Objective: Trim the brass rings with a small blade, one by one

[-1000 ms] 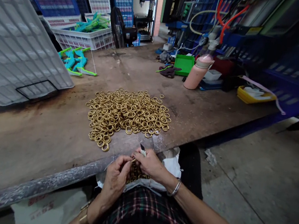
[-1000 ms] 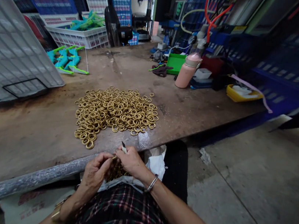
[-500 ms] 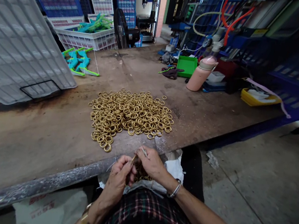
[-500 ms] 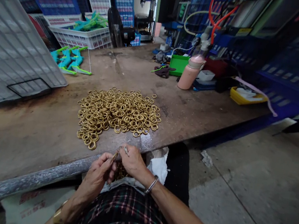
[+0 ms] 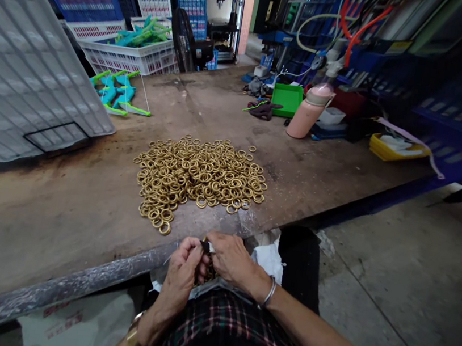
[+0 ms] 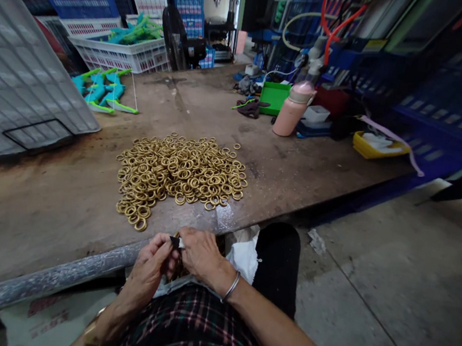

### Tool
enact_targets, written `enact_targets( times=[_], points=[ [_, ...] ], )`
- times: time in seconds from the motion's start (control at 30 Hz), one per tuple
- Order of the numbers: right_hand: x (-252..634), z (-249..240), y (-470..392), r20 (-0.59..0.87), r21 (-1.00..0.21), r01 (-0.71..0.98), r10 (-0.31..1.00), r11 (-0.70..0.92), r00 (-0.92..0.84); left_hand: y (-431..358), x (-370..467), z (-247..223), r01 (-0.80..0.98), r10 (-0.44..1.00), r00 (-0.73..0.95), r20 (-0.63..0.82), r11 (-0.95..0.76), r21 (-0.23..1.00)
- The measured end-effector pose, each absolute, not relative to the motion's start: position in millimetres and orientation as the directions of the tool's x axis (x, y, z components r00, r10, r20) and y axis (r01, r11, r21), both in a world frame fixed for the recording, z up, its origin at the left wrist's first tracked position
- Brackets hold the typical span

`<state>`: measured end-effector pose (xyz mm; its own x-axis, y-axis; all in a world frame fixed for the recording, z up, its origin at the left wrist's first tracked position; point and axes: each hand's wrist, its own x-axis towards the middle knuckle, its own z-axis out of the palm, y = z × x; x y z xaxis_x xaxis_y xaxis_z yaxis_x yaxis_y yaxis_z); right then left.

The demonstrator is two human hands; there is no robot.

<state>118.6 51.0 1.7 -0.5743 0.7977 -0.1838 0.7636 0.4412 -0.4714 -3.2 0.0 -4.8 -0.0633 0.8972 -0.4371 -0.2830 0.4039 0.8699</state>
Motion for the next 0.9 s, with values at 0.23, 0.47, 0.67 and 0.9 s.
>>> enact_targets(
  times=[0.23,0.47,0.67,0.9],
  points=[
    [116.8,3.6,52.2,-0.229,-0.448,0.78,0.787,0.437,-0.573,-0.3,-3.4,-4.1,-0.26,0.903,-0.085,-0.421,0.388,0.884],
    [107.3,4.2,54.3,-0.244,-0.37,0.826,0.813,0.425,-0.528,-3.9,-10.5,-8.0,-0.29,0.921,-0.027,-0.389,0.365,0.885],
    [99.4,1.0,79.3,-0.188,-0.266,0.894,0.891,0.359,-0.414,-14.8,-11.4,6.7,-0.392,0.946,0.109,-0.304,0.322,0.862],
    [79.0,-3.8,103.1,-0.033,-0.226,0.898,0.918,0.379,-0.396,-2.0,-24.3,6.8,-0.657,0.902,0.04,-0.429,0.347,0.669]
  ],
)
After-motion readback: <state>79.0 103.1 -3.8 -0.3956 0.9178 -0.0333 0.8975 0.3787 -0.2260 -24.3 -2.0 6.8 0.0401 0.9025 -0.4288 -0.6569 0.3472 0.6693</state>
